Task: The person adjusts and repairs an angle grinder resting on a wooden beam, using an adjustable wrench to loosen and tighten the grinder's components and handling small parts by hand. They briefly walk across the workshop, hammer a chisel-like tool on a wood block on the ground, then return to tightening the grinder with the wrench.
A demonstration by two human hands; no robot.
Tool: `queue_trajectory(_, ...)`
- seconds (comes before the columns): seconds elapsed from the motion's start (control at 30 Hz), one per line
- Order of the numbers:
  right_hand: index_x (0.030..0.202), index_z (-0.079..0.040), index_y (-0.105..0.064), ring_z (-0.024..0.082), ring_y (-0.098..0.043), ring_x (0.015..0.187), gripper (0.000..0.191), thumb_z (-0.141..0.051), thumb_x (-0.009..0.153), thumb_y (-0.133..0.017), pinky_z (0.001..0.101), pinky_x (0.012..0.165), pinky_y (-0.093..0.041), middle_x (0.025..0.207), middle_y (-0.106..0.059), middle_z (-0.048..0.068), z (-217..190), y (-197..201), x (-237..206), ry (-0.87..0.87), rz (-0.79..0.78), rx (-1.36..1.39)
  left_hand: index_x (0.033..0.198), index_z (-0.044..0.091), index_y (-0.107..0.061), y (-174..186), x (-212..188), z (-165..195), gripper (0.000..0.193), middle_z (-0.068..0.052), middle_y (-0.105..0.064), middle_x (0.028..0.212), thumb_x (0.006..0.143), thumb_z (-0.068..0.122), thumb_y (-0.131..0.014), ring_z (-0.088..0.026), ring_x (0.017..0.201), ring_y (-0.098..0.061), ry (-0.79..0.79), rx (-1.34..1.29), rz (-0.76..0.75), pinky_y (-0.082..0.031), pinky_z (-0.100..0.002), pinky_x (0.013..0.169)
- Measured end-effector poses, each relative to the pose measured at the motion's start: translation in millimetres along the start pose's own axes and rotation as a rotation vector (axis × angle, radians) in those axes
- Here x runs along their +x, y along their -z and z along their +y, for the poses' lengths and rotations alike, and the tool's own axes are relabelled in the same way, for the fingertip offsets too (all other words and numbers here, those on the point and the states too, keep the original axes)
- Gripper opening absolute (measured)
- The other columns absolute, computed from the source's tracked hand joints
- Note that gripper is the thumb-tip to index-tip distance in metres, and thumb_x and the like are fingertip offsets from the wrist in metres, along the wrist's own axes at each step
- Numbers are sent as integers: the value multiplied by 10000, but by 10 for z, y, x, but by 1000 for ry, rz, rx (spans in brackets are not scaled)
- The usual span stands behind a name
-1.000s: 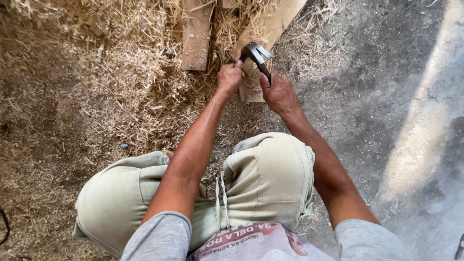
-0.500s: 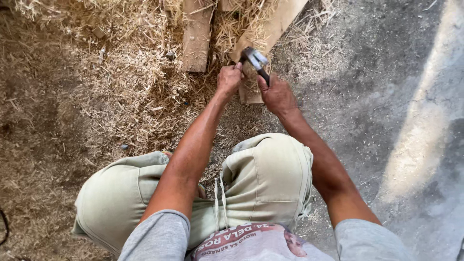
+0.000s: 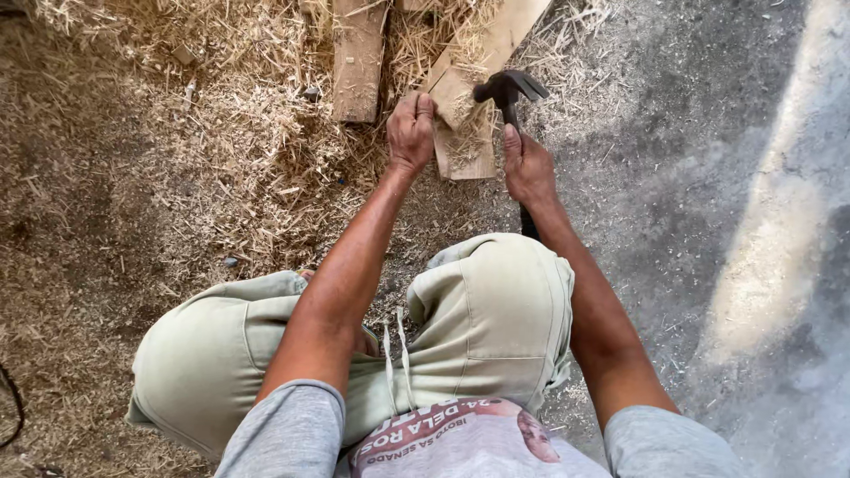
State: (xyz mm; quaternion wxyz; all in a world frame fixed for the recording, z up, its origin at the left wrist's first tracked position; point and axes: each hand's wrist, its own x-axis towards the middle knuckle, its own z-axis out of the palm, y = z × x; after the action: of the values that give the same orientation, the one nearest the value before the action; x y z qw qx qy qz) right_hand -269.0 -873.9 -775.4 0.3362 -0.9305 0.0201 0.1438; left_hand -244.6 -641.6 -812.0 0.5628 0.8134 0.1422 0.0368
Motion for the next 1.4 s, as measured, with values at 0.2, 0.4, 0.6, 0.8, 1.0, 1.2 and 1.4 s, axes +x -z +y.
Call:
queue_trajectory(0.2,821,-73,-600,254,-565,563,714,-697,1043,-331,469,532,-437,635,-563,100,-58,17,9,-46,-30,-32,924,59,-640,13,-60,158,368,-100,-628,840,1079,347,-471,-249,768,-615,-139,-41,13,-494,-403,705)
queue_trajectory(0.4,781,-130,-557,182,-513,539,693,-716,1033,-287,402,473,-418,626,-519,19,-62,-2,7,-103,-100,-31,939,50,-651,45,-102,216,332,-107,-623,850,1070,313,-496,-246,764,-622,-154,-63,10,-500,-401,706)
queue_trajectory(0.6,778,-164,-543,150,-474,516,646,-700,1034,-290,368,435,-408,621,-482,-16,-119,37,-40,-97,-109,79,929,80,-629,-33,-103,87,312,-74,-579,842,1070,333,-511,-207,746,-568,-90,70,-2,-482,-390,650)
queue_trajectory(0.8,798,-145,-521,89,-460,446,532,-545,1108,-358,312,353,-364,577,-458,-49,-564,401,-205,149,26,217,884,101,-653,-92,-112,-22,294,-22,-581,737,1037,334,-557,-162,614,-514,223,207,-97,-459,-392,512)
queue_trajectory(1.0,1162,-10,-611,91,-529,486,507,-454,1174,-366,340,405,-380,592,-495,-17,-812,651,-324,533,162,307,915,104,-718,-123,-54,6,249,17,-604,572,1018,250,-543,-123,420,-434,357,170,-154,-353,-367,381)
queue_trajectory(1.2,1017,-49,-564,178,-510,438,406,-402,1156,-420,378,363,-384,603,-513,49,-604,145,5,261,-79,-74,901,112,-749,-136,-22,37,225,-10,-681,642,999,262,-614,-86,468,-521,433,57,-164,-406,-301,413)
queue_trajectory(1.4,1066,-30,-589,155,-584,487,400,-392,1140,-437,377,405,-416,598,-552,56,-583,125,100,360,23,116,870,121,-748,-126,41,-57,232,-13,-735,709,987,242,-589,-85,478,-490,446,25,-207,-388,-300,392)
